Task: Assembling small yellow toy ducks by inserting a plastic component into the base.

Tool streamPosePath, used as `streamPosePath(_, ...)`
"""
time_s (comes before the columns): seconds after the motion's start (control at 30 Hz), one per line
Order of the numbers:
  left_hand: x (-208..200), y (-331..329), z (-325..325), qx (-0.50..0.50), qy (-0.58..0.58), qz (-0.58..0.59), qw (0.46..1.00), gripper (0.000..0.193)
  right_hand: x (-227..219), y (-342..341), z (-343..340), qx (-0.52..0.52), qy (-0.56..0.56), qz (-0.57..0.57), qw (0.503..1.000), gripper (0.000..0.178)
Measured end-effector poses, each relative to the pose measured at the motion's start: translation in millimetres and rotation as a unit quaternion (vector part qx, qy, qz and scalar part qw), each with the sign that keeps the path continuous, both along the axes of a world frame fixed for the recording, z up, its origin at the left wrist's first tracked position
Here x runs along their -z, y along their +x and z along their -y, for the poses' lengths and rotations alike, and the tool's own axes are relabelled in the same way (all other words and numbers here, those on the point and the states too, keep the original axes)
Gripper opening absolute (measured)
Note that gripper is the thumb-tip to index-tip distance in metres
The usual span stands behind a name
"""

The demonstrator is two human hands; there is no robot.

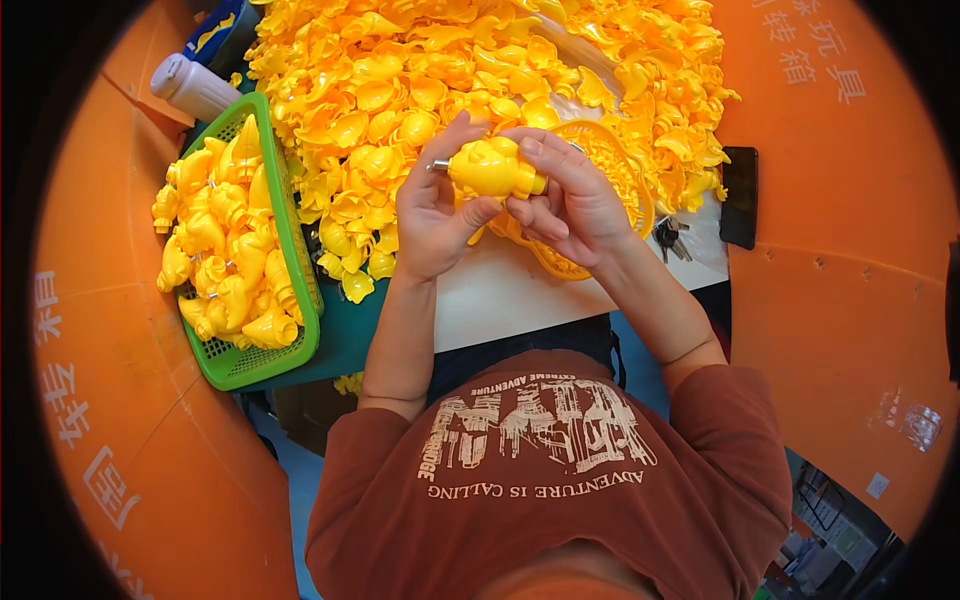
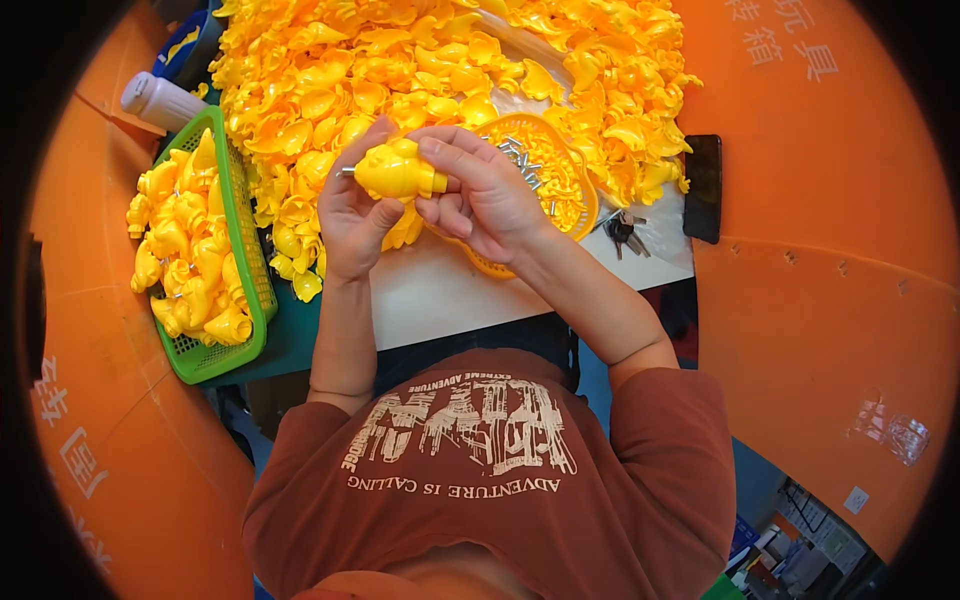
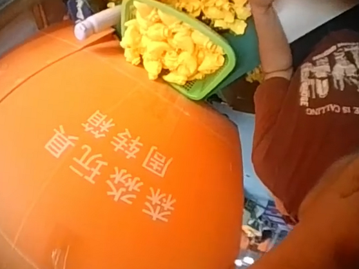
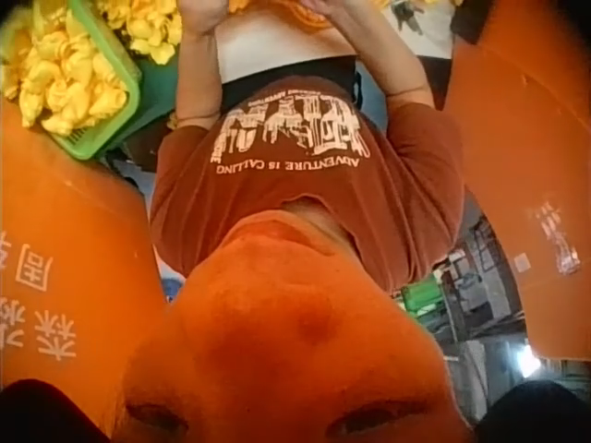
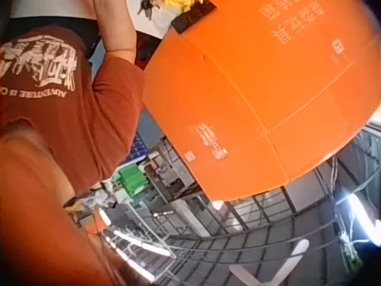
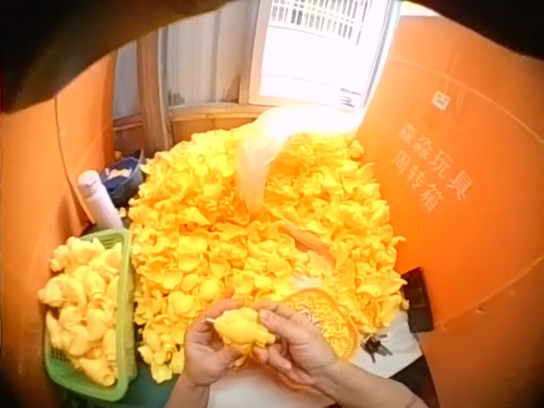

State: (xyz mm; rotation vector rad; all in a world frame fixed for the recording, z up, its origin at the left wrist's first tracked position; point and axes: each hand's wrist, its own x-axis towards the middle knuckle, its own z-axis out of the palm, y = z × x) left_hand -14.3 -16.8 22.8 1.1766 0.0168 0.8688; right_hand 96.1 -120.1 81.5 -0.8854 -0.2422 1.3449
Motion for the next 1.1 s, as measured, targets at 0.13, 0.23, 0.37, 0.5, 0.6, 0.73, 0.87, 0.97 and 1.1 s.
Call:
streamPosePath(0.13, 4, -1, 6, -0.006, 0.006, 0.001, 1.000, 0.055, 1, 0, 3, -0.009, 0.018, 0.010, 1.000, 0.026)
streamPosePath(0.23, 4, 5, 11, -0.005, -0.042, 0.025, 0.999, 0.052, 8, 1, 5, 0.016, 0.017, -0.017, 1.000, 0.025)
streamPosePath(0.37, 6, 3, 14, -0.027, -0.058, 0.039, 0.997, 0.051, 7, -8, 3, 0.046, 0.006, -0.038, 0.998, 0.024)
streamPosePath(0.5, 1, -1, 18, -0.089, -0.035, 0.029, 0.995, 0.051, 2, -16, -7, 0.090, -0.030, 0.004, 0.995, 0.028)
streamPosePath(0.6, -7, -3, 9, -0.174, 0.070, -0.061, 0.980, 0.049, 9, 4, 0, 0.047, -0.053, 0.212, 0.975, 0.031)
streamPosePath(0.73, -17, -32, -19, -0.472, 0.378, -0.264, 0.751, 0.045, 27, 17, 7, 0.124, -0.034, 0.519, 0.845, 0.030)
streamPosePath(0.87, -63, -115, -58, -0.653, 0.463, -0.402, 0.445, 0.043, 22, 23, 13, 0.027, -0.044, 0.608, 0.792, 0.026)
streamPosePath(0.97, -76, -103, -57, -0.746, 0.284, -0.505, 0.327, 0.041, 32, 17, 0, 0.042, 0.031, 0.767, 0.640, 0.028)
streamPosePath(1.1, -45, -60, -44, -0.549, 0.388, -0.273, 0.688, 0.032, 47, 6, -10, 0.011, 0.047, 0.848, 0.527, 0.027)
